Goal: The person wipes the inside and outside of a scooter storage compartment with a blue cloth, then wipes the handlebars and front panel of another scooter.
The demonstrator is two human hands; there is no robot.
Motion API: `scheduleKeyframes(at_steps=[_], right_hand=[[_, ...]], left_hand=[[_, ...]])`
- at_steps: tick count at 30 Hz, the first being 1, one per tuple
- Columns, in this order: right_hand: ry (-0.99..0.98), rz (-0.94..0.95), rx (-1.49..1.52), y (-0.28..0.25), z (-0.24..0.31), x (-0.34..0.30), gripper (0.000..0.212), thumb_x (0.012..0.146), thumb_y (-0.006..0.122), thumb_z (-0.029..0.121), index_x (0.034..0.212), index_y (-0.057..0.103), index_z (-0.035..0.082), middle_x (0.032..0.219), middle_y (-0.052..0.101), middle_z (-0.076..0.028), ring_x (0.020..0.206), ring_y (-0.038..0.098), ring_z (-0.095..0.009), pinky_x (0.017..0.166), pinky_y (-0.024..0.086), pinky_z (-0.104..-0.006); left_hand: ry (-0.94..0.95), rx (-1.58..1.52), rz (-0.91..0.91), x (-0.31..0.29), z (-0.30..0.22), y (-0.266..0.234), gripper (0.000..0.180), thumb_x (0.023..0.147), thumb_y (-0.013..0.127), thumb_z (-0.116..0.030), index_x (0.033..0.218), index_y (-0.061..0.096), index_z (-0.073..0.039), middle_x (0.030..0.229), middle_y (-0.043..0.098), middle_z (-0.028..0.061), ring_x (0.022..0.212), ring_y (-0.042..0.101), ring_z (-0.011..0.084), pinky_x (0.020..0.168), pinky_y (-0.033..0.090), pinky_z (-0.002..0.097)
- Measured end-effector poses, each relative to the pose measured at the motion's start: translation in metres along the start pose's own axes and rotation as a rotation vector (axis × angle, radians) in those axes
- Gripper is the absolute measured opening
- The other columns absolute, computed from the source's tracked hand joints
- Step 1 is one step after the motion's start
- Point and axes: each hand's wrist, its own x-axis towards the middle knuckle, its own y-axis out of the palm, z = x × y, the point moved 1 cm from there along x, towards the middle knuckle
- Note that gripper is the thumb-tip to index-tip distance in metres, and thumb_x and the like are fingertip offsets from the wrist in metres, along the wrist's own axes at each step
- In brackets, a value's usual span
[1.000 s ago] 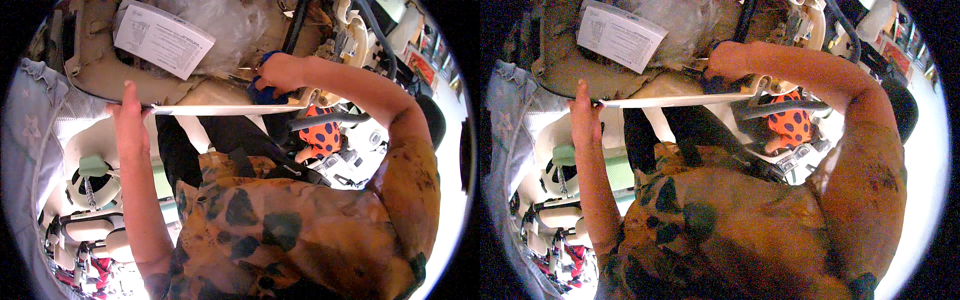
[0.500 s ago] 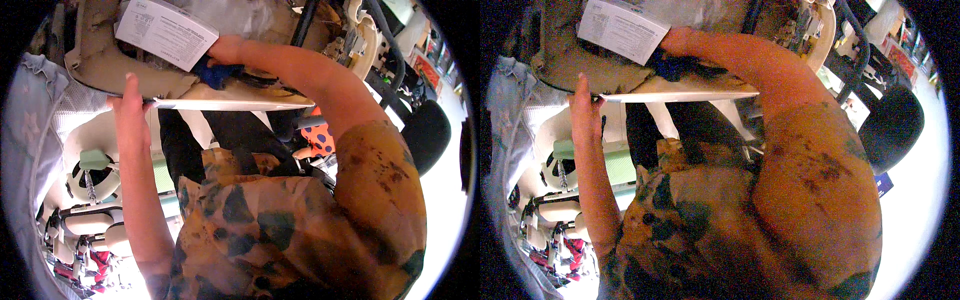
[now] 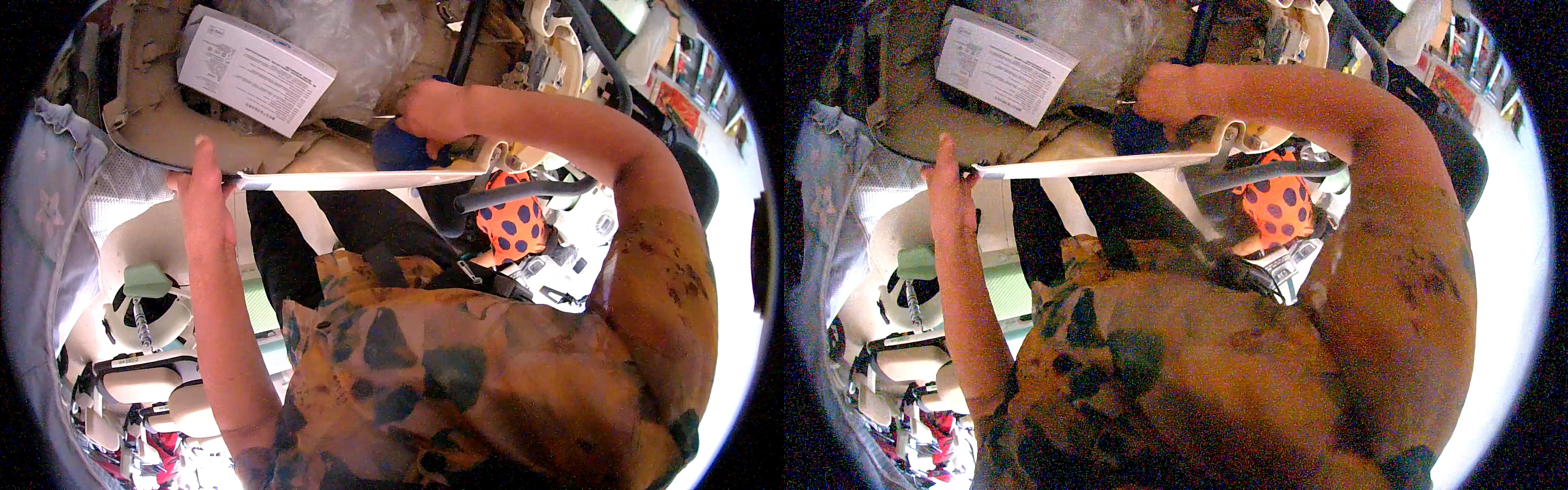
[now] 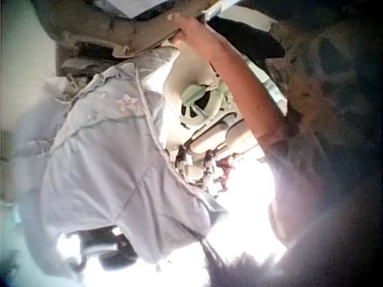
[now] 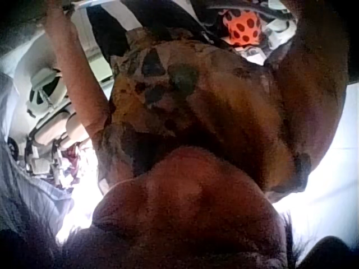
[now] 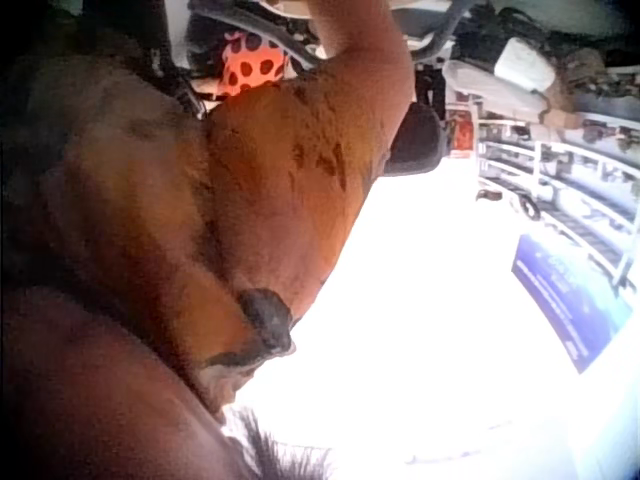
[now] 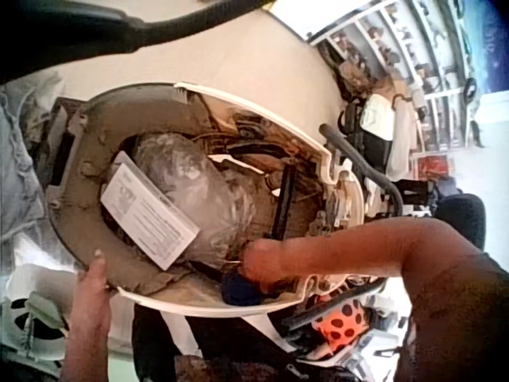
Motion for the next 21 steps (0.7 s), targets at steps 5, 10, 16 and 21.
scheduleKeyframes(at_steps=[5,10,16,21], right_hand=[[-0.117,0.016,0.01,0.009,-0.011,0.006,0.039,0.064,0.072,0.04,0.083,0.065,0.007,0.083,0.062,-0.015,0.08,0.062,-0.036,0.068,0.051,-0.0459],[-0.123,-0.067,-0.147,-0.014,-0.046,-0.007,0.03,0.065,0.068,0.029,0.085,0.064,0.006,0.083,0.062,-0.016,0.085,0.061,-0.037,0.071,0.052,-0.046],[-0.299,-0.169,-0.115,-0.029,-0.025,-0.038,0.023,0.066,0.063,0.022,0.081,0.06,0.005,0.09,0.056,-0.014,0.093,0.054,-0.032,0.079,0.046,-0.0429],[-0.322,-0.211,-0.133,-0.002,-0.012,-0.008,0.032,0.064,0.064,0.028,0.087,0.06,0.005,0.093,0.055,-0.013,0.095,0.053,-0.031,0.078,0.045,-0.0409]], left_hand=[[0.026,-0.013,-0.029,0.003,0.005,-0.002,0.071,0.078,0.064,-0.05,0.119,0.03,-0.003,0.116,0.047,0.0124,0.097,0.048,0.0216,0.077,0.043,0.0355],[0.006,0.02,-0.027,0.004,0.001,0.0,0.072,0.08,0.063,-0.05,0.122,0.03,-0.001,0.116,0.048,0.0122,0.096,0.049,0.0211,0.075,0.044,0.0339],[0.033,-0.011,0.012,0.003,0.003,-0.002,0.079,0.08,0.062,-0.051,0.128,0.025,0.0,0.12,0.045,0.0133,0.101,0.048,0.0224,0.081,0.043,0.0345],[0.005,0.026,0.007,0.001,-0.001,-0.001,0.08,0.08,0.063,-0.049,0.13,0.024,0.0,0.123,0.044,0.0139,0.103,0.048,0.0228,0.082,0.043,0.0357]])
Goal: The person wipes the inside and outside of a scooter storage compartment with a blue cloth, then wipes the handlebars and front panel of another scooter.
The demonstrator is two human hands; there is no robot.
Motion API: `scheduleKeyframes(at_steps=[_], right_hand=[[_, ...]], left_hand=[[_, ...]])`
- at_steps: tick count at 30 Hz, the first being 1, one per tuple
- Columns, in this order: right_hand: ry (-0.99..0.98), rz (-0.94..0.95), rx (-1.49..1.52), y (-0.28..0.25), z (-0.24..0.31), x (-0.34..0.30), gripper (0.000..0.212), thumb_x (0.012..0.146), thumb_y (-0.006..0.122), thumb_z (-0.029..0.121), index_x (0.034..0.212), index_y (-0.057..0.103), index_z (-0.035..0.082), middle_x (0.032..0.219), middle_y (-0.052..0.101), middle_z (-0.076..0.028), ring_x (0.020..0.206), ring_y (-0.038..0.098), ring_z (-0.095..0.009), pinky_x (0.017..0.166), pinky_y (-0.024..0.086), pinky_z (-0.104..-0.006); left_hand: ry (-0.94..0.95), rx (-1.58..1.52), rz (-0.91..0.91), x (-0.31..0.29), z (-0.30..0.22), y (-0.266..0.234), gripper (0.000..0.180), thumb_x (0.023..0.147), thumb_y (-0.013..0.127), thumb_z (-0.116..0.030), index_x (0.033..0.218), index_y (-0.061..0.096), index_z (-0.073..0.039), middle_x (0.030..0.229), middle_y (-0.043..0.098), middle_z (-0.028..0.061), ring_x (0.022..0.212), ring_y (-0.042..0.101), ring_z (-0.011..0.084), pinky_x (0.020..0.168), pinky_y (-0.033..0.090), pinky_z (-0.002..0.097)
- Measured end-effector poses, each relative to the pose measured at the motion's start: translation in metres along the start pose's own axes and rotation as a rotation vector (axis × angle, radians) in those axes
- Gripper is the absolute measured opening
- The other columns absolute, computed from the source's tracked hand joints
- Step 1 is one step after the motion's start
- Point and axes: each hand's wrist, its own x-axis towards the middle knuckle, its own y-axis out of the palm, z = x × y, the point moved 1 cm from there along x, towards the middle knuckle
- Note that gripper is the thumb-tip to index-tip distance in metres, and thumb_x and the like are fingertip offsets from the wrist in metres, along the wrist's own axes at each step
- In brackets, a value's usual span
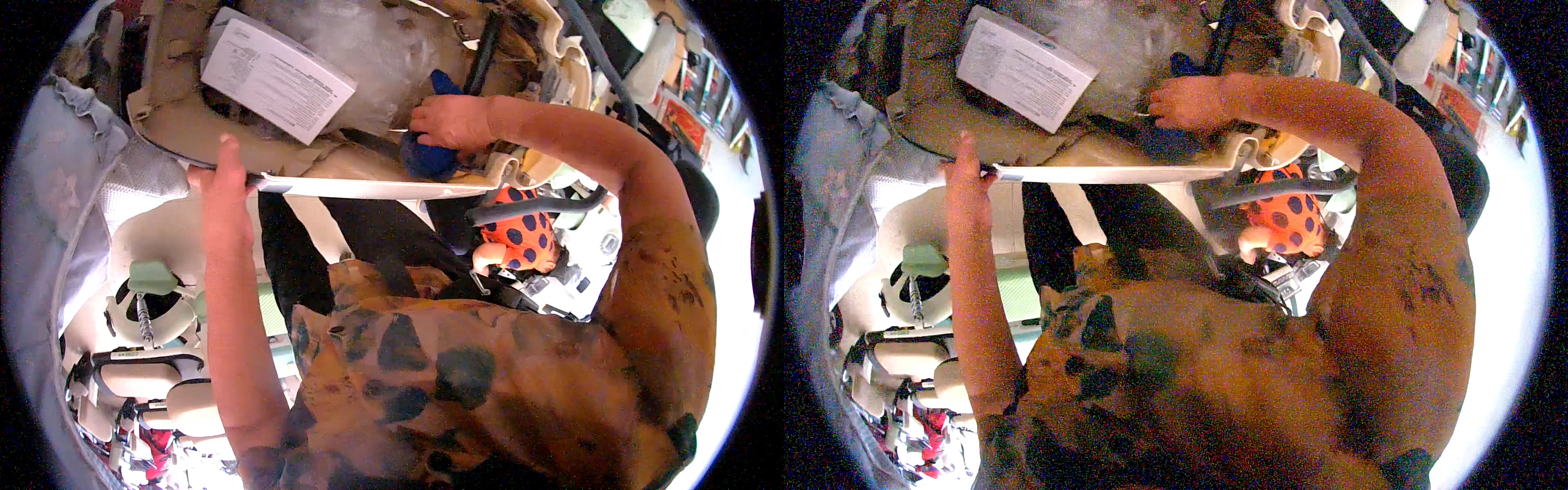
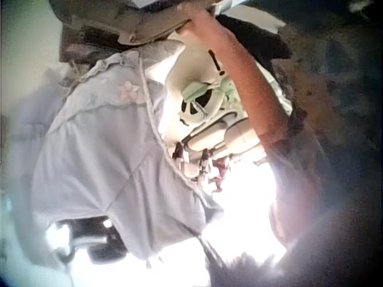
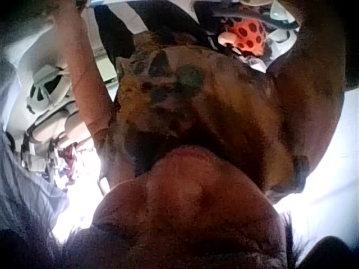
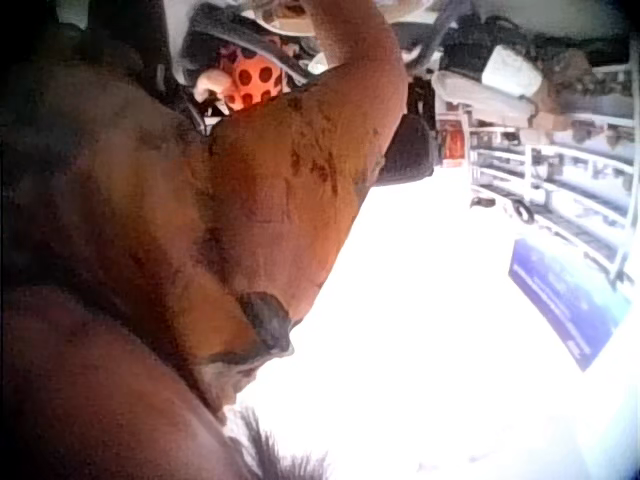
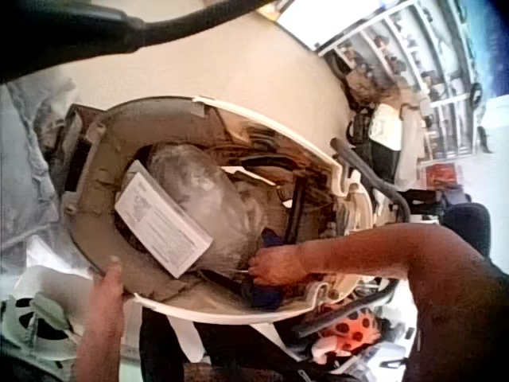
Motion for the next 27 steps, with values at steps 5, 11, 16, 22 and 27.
scheduleKeyframes(at_steps=[5,11,16,22,27], right_hand=[[0.269,0.303,0.201,0.013,-0.013,0.009,0.037,0.058,0.071,0.031,0.081,0.063,0.003,0.079,0.062,-0.019,0.079,0.062,-0.034,0.069,0.049,-0.0455],[0.625,0.01,0.611,-0.008,-0.022,0.049,0.05,0.068,0.071,0.04,0.088,0.058,-0.004,0.077,0.062,-0.022,0.077,0.061,-0.04,0.07,0.048,-0.0464],[0.53,-0.063,0.708,-0.029,0.003,0.092,0.058,0.077,0.063,0.047,0.095,0.053,-0.007,0.081,0.061,-0.025,0.08,0.06,-0.041,0.071,0.048,-0.0474],[0.377,-0.479,0.836,-0.036,0.01,0.116,0.043,0.084,0.057,0.035,0.1,0.052,-0.005,0.082,0.06,-0.026,0.079,0.058,-0.043,0.069,0.047,-0.0462],[0.303,-0.624,1.012,-0.068,-0.017,0.185,0.034,0.083,0.056,0.032,0.096,0.057,0.0,0.08,0.062,-0.025,0.076,0.059,-0.042,0.069,0.047,-0.0458]], left_hand=[[0.004,-0.041,-0.02,0.0,-0.002,0.003,0.079,0.08,0.063,-0.048,0.131,0.022,-0.003,0.124,0.044,0.0139,0.103,0.049,0.0235,0.082,0.043,0.0369],[-0.002,-0.051,-0.038,-0.001,-0.003,0.004,0.078,0.081,0.062,-0.048,0.131,0.022,-0.003,0.123,0.045,0.0137,0.104,0.049,0.0242,0.085,0.043,0.0376],[0.018,-0.066,0.023,0.004,0.005,-0.002,0.077,0.083,0.061,-0.046,0.132,0.02,-0.002,0.125,0.045,0.0151,0.108,0.049,0.0253,0.087,0.044,0.04],[0.0,-0.047,-0.078,0.004,0.005,0.0,0.073,0.085,0.059,-0.043,0.132,0.023,-0.001,0.125,0.046,0.0149,0.107,0.051,0.0271,0.088,0.045,0.0398],[-0.018,-0.078,-0.079,0.005,0.007,0.0,0.067,0.087,0.056,-0.042,0.134,0.029,-0.003,0.127,0.046,0.0124,0.112,0.05,0.0253,0.09,0.044,0.0411]])
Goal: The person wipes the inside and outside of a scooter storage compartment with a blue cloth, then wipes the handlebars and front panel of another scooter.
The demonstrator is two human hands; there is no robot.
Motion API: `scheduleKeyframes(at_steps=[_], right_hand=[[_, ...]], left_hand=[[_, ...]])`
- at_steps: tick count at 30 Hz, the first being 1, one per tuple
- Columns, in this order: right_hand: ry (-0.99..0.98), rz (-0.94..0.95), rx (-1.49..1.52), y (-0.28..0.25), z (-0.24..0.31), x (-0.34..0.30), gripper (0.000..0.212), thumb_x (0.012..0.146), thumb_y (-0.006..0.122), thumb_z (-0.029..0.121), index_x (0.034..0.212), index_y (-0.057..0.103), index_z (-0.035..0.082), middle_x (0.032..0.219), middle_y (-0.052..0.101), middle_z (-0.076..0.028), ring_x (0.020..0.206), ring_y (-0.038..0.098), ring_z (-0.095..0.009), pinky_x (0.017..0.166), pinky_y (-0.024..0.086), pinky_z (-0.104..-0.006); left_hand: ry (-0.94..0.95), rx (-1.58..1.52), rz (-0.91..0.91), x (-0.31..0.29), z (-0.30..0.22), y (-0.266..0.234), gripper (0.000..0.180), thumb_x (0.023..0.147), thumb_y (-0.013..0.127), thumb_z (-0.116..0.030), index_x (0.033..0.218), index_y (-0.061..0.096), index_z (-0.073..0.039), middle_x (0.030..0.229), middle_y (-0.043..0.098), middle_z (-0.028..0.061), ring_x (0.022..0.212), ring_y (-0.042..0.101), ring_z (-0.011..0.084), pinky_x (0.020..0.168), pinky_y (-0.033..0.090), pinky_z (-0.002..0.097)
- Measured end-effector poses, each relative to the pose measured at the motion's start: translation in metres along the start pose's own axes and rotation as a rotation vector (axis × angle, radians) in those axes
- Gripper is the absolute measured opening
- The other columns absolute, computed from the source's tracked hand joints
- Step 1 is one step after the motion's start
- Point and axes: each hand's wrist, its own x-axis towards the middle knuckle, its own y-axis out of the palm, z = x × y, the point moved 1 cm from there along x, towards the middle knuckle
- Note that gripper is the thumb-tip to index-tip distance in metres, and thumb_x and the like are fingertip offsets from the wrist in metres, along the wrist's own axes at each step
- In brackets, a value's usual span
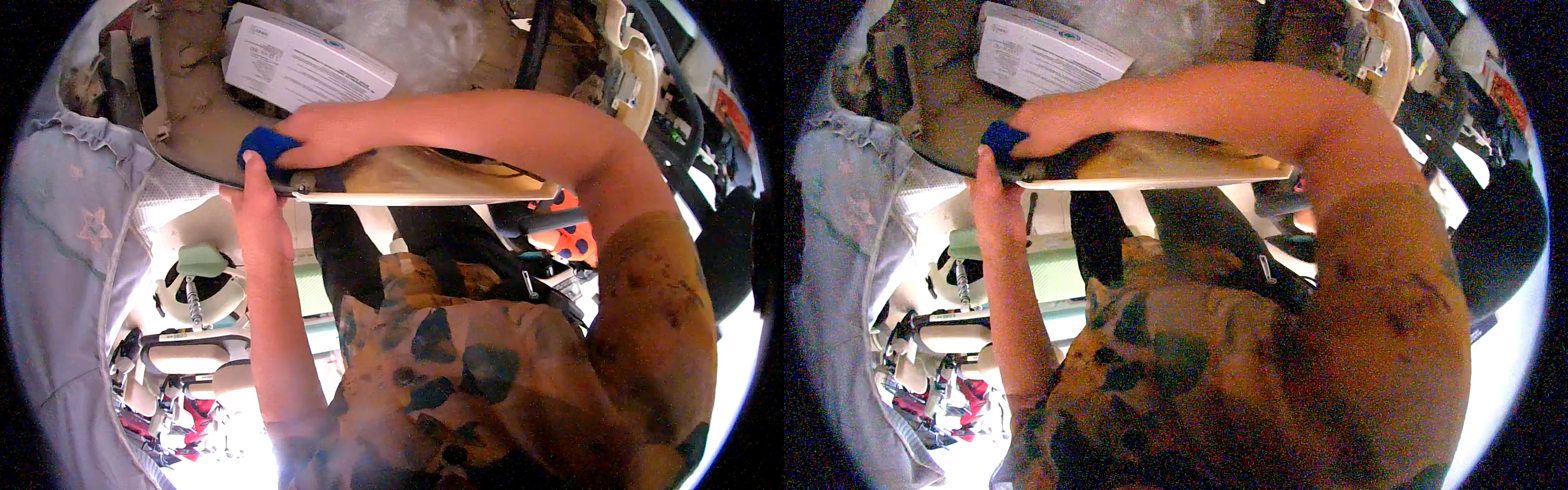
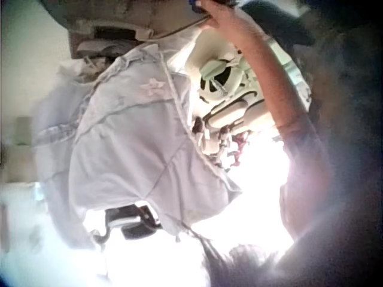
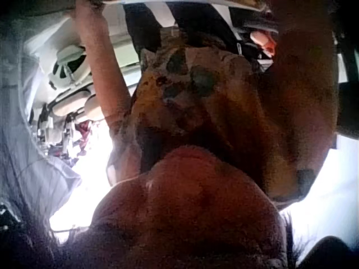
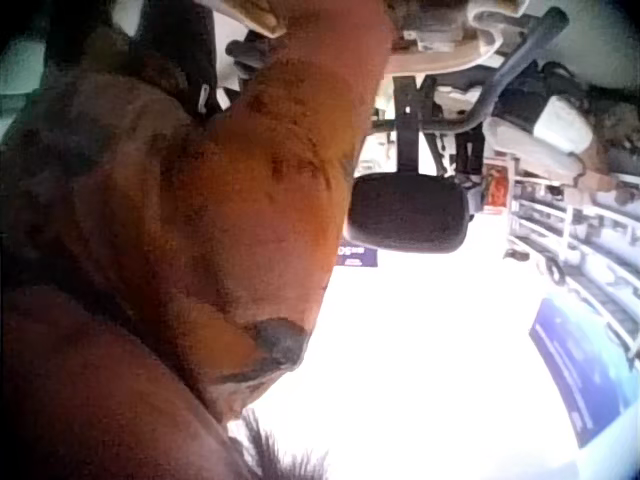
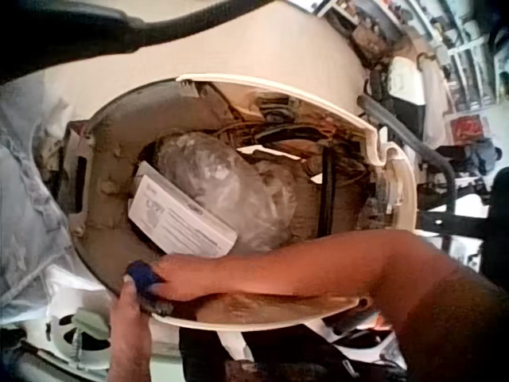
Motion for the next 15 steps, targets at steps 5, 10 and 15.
scheduleKeyframes(at_steps=[5,10,15], right_hand=[[0.152,-0.158,-0.157,0.017,-0.016,0.091,0.029,0.079,0.058,0.029,0.087,0.062,0.002,0.082,0.064,-0.023,0.075,0.062,-0.039,0.069,0.049,-0.0462],[0.357,-0.211,-0.188,0.005,-0.015,0.124,0.025,0.073,0.063,0.02,0.091,0.063,0.004,0.091,0.064,-0.02,0.083,0.062,-0.037,0.075,0.05,-0.0434],[-0.357,-0.211,0.092,0.028,-0.029,0.058,0.034,0.069,0.063,0.004,0.103,0.059,0.004,0.107,0.057,-0.014,0.103,0.054,-0.03,0.088,0.043,-0.0356]], left_hand=[[-0.005,-0.069,-0.013,-0.001,-0.001,0.005,0.054,0.092,0.051,-0.036,0.132,0.036,-0.003,0.127,0.048,0.0113,0.115,0.049,0.0239,0.091,0.044,0.0391],[-0.055,0.032,0.101,-0.004,-0.005,-0.002,0.105,0.085,0.055,-0.047,0.137,-0.019,0.006,0.139,0.03,0.0147,0.123,0.036,0.024,0.104,0.028,0.0384],[-0.011,0.045,0.008,-0.008,-0.005,0.003,0.082,0.088,0.052,-0.05,0.135,0.012,0.003,0.131,0.04,0.0125,0.116,0.043,0.0218,0.097,0.036,0.0379]])
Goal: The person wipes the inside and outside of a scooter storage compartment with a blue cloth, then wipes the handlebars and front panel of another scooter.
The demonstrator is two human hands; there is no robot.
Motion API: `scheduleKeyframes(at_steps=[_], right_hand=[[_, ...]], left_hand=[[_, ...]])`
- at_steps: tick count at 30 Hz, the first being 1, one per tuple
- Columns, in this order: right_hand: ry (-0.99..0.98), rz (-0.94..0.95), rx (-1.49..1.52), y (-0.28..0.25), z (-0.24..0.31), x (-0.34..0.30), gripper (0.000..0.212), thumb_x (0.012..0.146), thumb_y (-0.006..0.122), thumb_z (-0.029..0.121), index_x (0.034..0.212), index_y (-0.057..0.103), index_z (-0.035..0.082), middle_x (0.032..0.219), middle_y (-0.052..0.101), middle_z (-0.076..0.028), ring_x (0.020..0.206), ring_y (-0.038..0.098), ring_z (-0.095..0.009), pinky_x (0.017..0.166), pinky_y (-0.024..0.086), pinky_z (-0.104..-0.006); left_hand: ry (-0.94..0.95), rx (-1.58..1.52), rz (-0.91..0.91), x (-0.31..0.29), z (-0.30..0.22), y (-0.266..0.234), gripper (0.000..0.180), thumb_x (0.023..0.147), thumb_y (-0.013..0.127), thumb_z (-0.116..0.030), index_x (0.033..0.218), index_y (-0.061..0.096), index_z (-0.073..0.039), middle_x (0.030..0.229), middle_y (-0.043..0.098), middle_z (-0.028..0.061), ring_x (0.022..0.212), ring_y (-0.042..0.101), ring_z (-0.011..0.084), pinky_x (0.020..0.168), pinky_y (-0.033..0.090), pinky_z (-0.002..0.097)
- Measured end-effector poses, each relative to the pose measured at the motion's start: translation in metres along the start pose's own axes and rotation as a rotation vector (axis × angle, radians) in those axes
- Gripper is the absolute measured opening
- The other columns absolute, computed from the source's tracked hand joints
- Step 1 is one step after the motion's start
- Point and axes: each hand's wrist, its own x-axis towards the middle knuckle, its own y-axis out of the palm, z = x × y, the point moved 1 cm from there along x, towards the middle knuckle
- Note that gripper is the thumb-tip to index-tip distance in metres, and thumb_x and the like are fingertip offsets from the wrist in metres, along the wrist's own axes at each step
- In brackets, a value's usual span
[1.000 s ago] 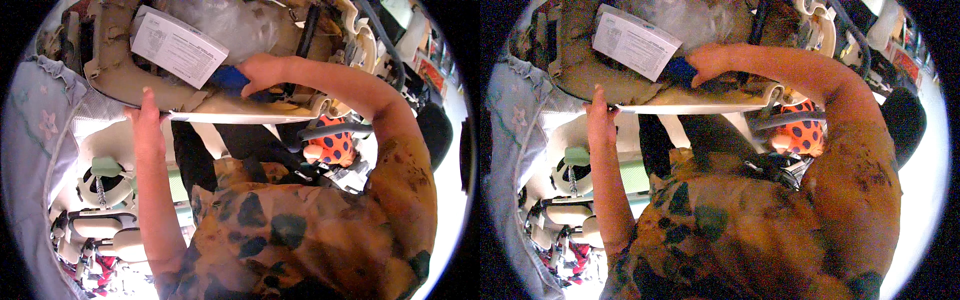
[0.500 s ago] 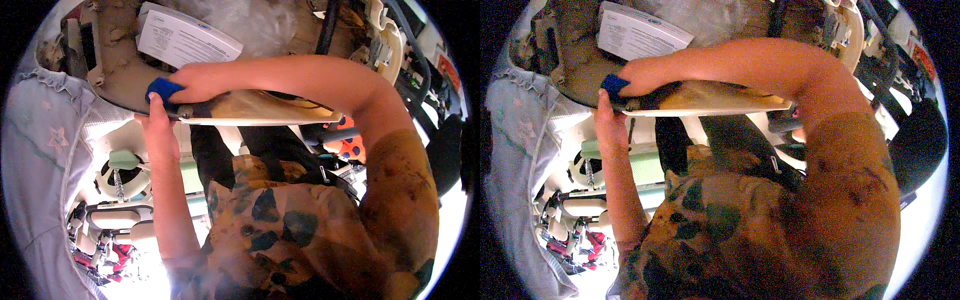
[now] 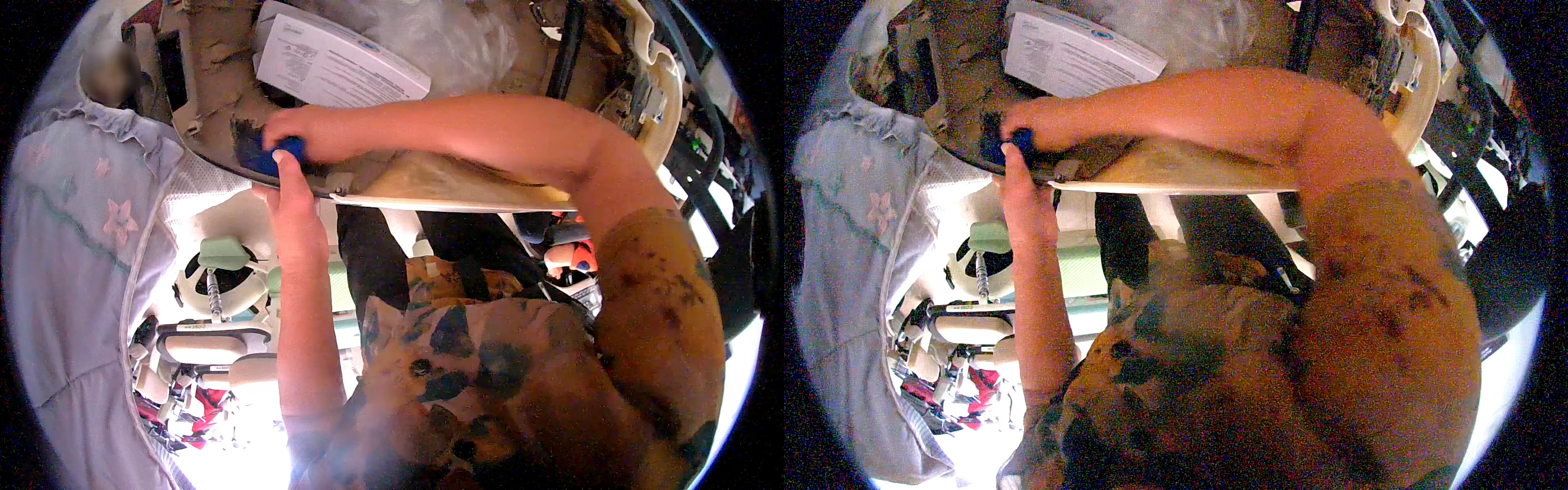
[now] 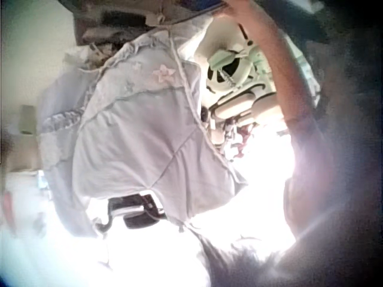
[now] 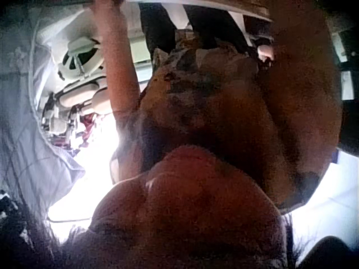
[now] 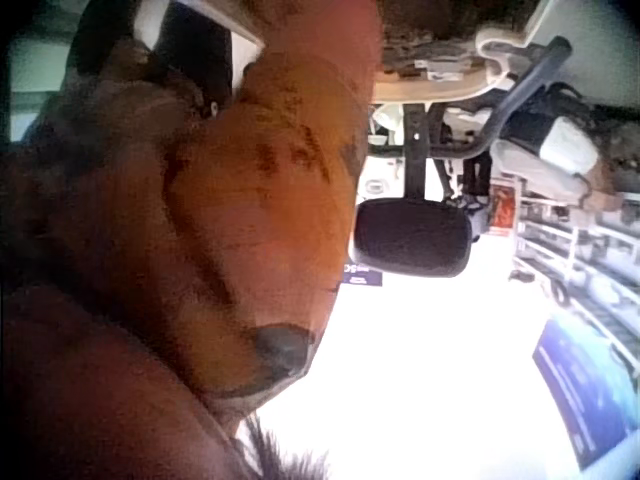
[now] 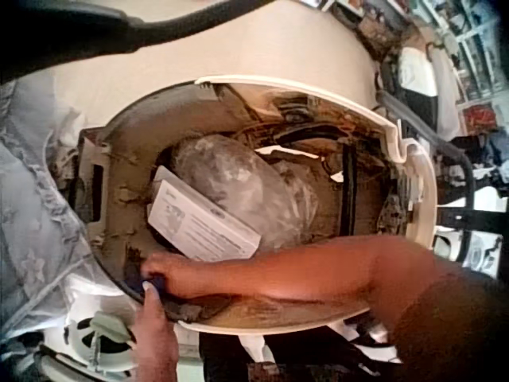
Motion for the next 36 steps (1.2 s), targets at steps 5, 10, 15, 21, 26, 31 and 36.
scheduleKeyframes(at_steps=[5,10,15,21,26,31,36], right_hand=[[0.225,0.154,0.014,-0.019,0.019,-0.008,0.027,0.07,0.062,0.004,0.098,0.061,0.007,0.096,0.062,-0.012,0.092,0.058,-0.029,0.081,0.046,-0.0358],[0.377,-0.44,0.032,0.004,0.013,0.076,0.04,0.064,0.052,-0.004,0.099,0.062,0.014,0.097,0.06,-0.015,0.091,0.057,-0.034,0.079,0.046,-0.0388],[-0.043,-0.307,-0.085,0.026,-0.027,0.035,0.036,0.067,0.058,0.001,0.102,0.057,0.011,0.098,0.055,-0.014,0.096,0.053,-0.033,0.081,0.044,-0.0384],[0.542,0.026,-0.43,-0.053,0.001,0.0,0.035,0.068,0.059,0.003,0.103,0.062,0.007,0.09,0.064,-0.019,0.089,0.061,-0.035,0.077,0.047,-0.0425],[0.508,-0.762,-0.344,-0.032,-0.005,0.094,0.034,0.07,0.059,0.004,0.104,0.054,-0.002,0.103,0.055,-0.028,0.093,0.056,-0.043,0.079,0.047,-0.0464],[0.347,-0.248,-0.426,0.008,0.015,0.056,0.04,0.067,0.058,0.001,0.107,0.055,0.007,0.111,0.052,-0.021,0.1,0.053,-0.042,0.083,0.045,-0.0458],[0.532,-0.392,-0.281,-0.059,0.025,0.041,0.033,0.069,0.056,0.01,0.102,0.062,0.006,0.083,0.065,-0.018,0.079,0.064,-0.03,0.072,0.049,-0.0397]], left_hand=[[-0.022,0.014,-0.012,0.007,0.006,-0.003,0.091,0.083,0.052,-0.062,0.137,0.014,0.0,0.129,0.043,0.0103,0.114,0.045,0.0211,0.097,0.033,0.0398],[0.05,0.066,0.001,0.007,0.008,-0.003,0.091,0.085,0.049,-0.059,0.139,0.008,0.001,0.133,0.038,0.0147,0.115,0.043,0.0238,0.097,0.034,0.0402],[0.063,0.042,-0.006,0.008,0.007,0.0,0.099,0.084,0.05,-0.059,0.14,0.0,0.005,0.138,0.031,0.0193,0.117,0.042,0.0279,0.098,0.035,0.0404],[0.042,-0.009,-0.002,0.0,-0.006,0.005,0.08,0.088,0.055,-0.038,0.135,0.005,0.005,0.128,0.035,0.017,0.112,0.039,0.023,0.098,0.031,0.0321],[0.07,0.021,-0.012,0.004,-0.001,0.005,0.081,0.088,0.054,-0.036,0.133,0.004,0.009,0.128,0.034,0.0223,0.113,0.04,0.0265,0.098,0.033,0.035],[0.168,0.061,-0.024,0.012,0.007,0.003,0.081,0.088,0.052,-0.037,0.133,0.005,0.01,0.127,0.035,0.028,0.113,0.042,0.0314,0.097,0.034,0.0377],[0.181,0.062,-0.023,0.01,0.005,0.0,0.079,0.088,0.053,-0.035,0.133,0.006,0.009,0.122,0.038,0.0267,0.107,0.045,0.0299,0.093,0.038,0.0377]])
